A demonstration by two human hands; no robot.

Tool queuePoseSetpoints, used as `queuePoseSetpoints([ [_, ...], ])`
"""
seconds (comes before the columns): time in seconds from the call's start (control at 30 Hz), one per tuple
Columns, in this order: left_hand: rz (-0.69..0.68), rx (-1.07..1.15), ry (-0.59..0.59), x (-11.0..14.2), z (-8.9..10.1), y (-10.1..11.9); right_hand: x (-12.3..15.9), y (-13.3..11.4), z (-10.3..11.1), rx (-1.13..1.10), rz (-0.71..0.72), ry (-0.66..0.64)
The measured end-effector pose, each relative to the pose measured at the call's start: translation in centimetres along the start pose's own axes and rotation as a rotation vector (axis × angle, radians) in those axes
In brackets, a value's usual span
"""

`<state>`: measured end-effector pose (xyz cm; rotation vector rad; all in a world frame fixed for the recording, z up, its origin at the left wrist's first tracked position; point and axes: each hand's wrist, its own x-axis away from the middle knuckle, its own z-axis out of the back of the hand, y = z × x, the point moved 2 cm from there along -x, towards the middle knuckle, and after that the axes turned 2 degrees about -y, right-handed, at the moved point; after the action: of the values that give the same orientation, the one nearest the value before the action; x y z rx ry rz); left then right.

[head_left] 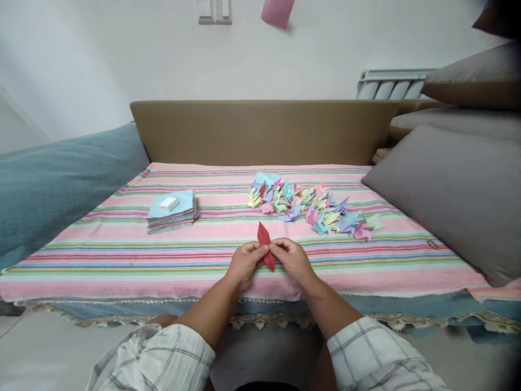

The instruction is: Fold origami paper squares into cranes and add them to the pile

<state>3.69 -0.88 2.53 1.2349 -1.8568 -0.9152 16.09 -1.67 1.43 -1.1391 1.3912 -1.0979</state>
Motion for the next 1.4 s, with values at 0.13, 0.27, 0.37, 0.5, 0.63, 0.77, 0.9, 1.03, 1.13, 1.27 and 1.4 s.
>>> queuePoseSetpoints([
  [0.13, 0.022, 0.057, 0.019, -0.1, 0.2, -0.1, 0.3, -0.3, 0.0, 0.165, 0.103, 0.044],
  [0.27, 0.025, 0.082, 0.029, 0.0, 0.1, -0.1, 0.8, -0.9, -0.1, 0.378, 0.281, 0.107],
  [0.37, 0.017, 0.085, 0.046, 0.0, 0.1, -0.1, 1.0, -1.3, -0.2, 0.483, 0.366, 0.115],
  [0.5, 0.013, 0.088, 0.065, 0.0, 0.2, -0.2, 1.2, -1.7, -0.3, 0.573, 0.42, 0.117],
  [0.63, 0.007, 0.081, 0.09, 0.0, 0.3, -0.3, 1.4, -1.9, -0.5, 0.604, 0.449, 0.116],
  [0.77, -0.042, 0.048, 0.081, -0.1, 0.4, -0.5, 1.5, -1.7, -0.7, 0.563, 0.44, 0.088],
  [0.9, -0.103, -0.04, 0.076, -0.4, 0.7, -0.7, 1.3, -1.2, -0.8, 0.422, 0.328, 0.046],
  [1.03, -0.155, -0.189, 0.068, -0.4, 1.1, -0.8, 0.9, -0.8, -0.7, 0.232, 0.17, 0.007],
  [1.13, -0.175, -0.264, 0.018, -0.3, 1.0, -0.8, 0.7, -0.6, -0.6, 0.164, 0.133, 0.002],
  [1.27, -0.215, -0.295, -0.026, -0.2, 0.9, -0.7, 0.6, -0.5, -0.5, 0.185, 0.127, 0.02],
  [1.4, -0.205, -0.286, -0.06, 0.0, 0.7, -0.7, 0.5, -0.5, -0.5, 0.178, 0.12, 0.034],
])
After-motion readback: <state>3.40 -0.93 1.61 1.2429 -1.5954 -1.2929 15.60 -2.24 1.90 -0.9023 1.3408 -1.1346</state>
